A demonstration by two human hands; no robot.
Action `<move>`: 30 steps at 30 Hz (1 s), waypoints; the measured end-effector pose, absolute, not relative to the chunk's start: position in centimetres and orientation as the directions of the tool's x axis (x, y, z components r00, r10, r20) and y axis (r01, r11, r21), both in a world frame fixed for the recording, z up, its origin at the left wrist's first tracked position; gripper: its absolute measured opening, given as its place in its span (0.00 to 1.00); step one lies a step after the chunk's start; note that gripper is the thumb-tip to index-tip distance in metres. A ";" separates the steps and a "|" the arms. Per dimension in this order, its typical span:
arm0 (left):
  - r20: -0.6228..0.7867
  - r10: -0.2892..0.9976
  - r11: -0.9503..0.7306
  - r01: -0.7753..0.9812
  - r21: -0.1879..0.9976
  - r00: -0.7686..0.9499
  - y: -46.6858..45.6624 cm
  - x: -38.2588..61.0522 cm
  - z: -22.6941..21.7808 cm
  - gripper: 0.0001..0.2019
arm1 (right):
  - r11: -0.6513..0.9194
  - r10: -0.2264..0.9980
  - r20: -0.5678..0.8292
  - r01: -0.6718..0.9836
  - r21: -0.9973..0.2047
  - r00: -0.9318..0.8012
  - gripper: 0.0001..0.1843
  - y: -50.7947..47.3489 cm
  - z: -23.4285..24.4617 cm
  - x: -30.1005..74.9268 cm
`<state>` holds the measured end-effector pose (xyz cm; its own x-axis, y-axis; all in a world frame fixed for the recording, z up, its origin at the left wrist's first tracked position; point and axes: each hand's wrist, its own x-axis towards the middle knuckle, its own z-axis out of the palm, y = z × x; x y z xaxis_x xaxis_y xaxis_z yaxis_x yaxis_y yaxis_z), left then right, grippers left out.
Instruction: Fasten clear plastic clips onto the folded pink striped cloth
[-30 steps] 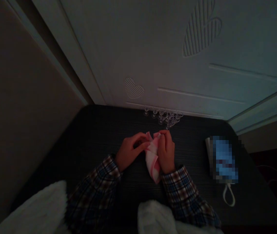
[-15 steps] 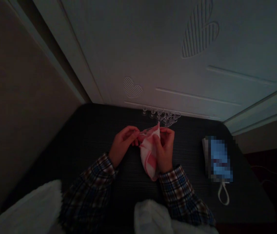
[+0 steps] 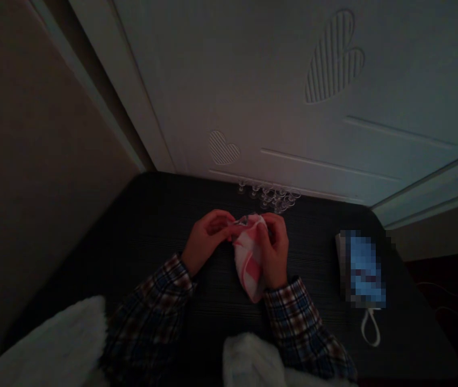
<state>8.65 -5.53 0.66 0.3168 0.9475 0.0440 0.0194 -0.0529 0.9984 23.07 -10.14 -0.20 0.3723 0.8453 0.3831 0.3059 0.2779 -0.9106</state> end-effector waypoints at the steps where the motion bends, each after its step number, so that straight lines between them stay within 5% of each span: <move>1: 0.046 0.946 -0.056 0.021 0.998 0.321 -5.5 8.6 0.6 0.12 | 0.281 0.846 0.387 0.309 -0.909 0.367 0.08 -10.1 -0.2 23.1; 27: -0.014 0.916 0.016 0.000 1.000 0.400 -5.7 8.4 0.3 0.10 | 0.267 0.834 0.388 0.329 -0.906 0.391 0.03 -10.1 -0.2 23.2; 30: -0.022 0.902 0.042 -0.035 0.999 0.432 -5.8 8.6 0.4 0.15 | 0.251 0.829 0.380 0.334 -0.909 0.410 0.05 -10.0 -0.2 23.2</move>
